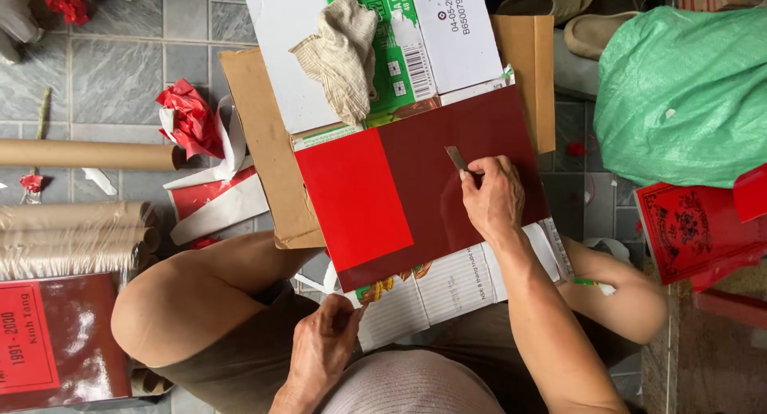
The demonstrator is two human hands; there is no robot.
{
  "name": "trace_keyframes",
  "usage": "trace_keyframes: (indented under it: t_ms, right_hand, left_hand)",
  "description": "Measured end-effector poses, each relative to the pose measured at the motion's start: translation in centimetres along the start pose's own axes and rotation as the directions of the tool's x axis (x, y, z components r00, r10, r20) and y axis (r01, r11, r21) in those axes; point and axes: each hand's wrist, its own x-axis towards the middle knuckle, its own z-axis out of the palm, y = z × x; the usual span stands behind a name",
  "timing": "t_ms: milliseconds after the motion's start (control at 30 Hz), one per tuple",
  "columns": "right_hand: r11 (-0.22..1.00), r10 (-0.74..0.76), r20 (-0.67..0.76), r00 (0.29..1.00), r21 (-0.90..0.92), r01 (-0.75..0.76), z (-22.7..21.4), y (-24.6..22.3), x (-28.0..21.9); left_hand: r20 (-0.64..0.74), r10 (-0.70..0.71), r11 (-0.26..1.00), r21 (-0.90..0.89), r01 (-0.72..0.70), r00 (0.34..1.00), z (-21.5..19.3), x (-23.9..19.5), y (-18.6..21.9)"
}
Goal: Wiping commemorative plaques and applying adhesive labels or stickers.
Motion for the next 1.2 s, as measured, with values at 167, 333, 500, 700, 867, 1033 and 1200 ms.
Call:
trace_keyframes:
  t_ms: [167, 333, 500, 700, 867, 1033, 1200]
  right_hand:
    - [0.983, 0.148, 0.168, 0.975, 0.086, -0.163, 0.6, 0.3, 0.0]
    - [0.881, 0.082, 0.281, 0.956, 0.428, -0.202, -0.1, -0.8, -4.3]
    - [0.477, -0.012, 0.519, 0.855, 0.754, -0.452, 0.4, -0.7, -10.2]
    - [0.366, 0.01, 0.584, 0.811, 0.753, -0.547, 2.8, -0.7, -12.8]
    - [0.596, 0.091, 0.457, 0.885, 0.686, -0.416, 0.8, -2.8, -11.7]
    - [0.672, 0.069, 0.526, 0.847, 0.603, -0.429, 0.8, -2.9, -11.9]
    - [0.715, 0.049, 0.55, 0.834, 0.564, -0.414, 0.8, -3.2, -11.5]
  left_hand:
    - [0.144, 0.104, 0.991, 0.063, -0.114, 0.984, 1.5, 0.5, 1.4]
    - [0.072, 0.3, 0.949, 0.081, -0.305, 0.951, 2.4, 1.2, 1.9]
    - [0.128, 0.209, 0.932, 0.275, -0.237, 0.969, 2.8, 2.0, 4.2]
    - [0.138, 0.585, 0.629, 0.545, -0.554, 0.8, 4.5, 4.9, 4.4]
    - [0.177, 0.567, 0.627, 0.54, -0.561, 0.804, 5.2, 4.8, 2.8]
    - [0.136, 0.585, 0.666, 0.481, -0.57, 0.799, 5.2, 4.5, 1.3]
    - [0.114, 0.59, 0.695, 0.433, -0.574, 0.8, 5.0, 4.4, 1.4]
